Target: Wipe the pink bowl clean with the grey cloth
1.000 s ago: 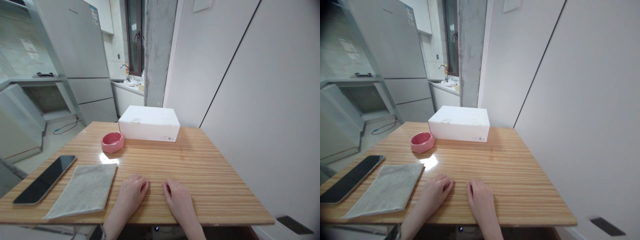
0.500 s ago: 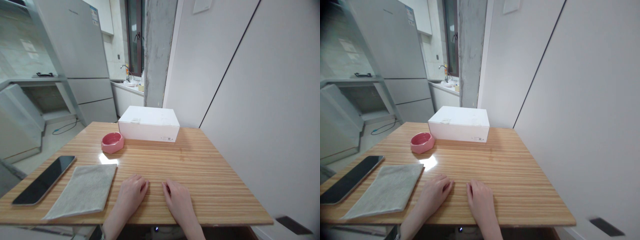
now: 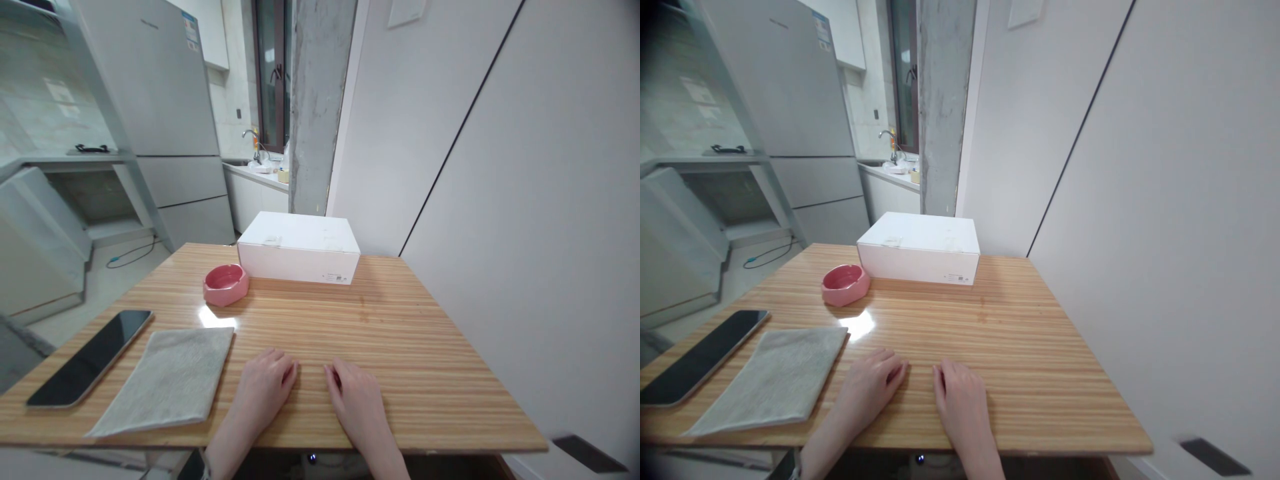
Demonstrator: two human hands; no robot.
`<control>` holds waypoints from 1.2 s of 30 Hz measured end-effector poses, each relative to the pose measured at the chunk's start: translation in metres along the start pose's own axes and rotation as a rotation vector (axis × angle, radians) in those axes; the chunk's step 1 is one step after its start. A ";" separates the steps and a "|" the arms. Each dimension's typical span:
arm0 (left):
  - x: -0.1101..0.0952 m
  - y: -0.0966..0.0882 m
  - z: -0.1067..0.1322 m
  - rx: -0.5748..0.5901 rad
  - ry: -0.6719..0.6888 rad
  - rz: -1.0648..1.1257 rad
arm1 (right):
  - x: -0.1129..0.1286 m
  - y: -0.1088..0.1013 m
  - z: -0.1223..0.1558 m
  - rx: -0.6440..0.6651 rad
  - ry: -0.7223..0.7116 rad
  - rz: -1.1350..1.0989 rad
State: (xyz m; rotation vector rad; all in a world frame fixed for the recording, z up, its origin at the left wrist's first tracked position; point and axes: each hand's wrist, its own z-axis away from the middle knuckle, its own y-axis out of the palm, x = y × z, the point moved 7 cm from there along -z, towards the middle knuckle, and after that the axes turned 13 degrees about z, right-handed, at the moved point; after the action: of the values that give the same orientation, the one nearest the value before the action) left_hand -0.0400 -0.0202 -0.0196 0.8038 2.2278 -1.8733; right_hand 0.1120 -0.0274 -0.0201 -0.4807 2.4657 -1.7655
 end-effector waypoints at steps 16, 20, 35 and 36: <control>0.168 -0.126 -0.077 -0.449 -0.351 0.108 | -0.005 0.006 0.000 0.039 0.045 -0.020; 0.197 -0.111 -0.082 -0.366 -0.410 0.208 | -0.006 0.007 -0.001 0.053 0.049 -0.006; 0.049 -0.090 -0.105 -0.314 -0.096 0.544 | -0.006 0.008 -0.003 0.068 0.064 0.005; 0.039 -0.085 -0.108 -0.297 -0.084 0.577 | -0.007 0.007 -0.003 0.068 0.067 0.000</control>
State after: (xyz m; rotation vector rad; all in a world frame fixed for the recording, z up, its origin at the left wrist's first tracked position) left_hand -0.0870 0.0866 0.0637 1.1294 1.8823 -1.2532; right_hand 0.1161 -0.0210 -0.0269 -0.4227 2.4389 -1.8880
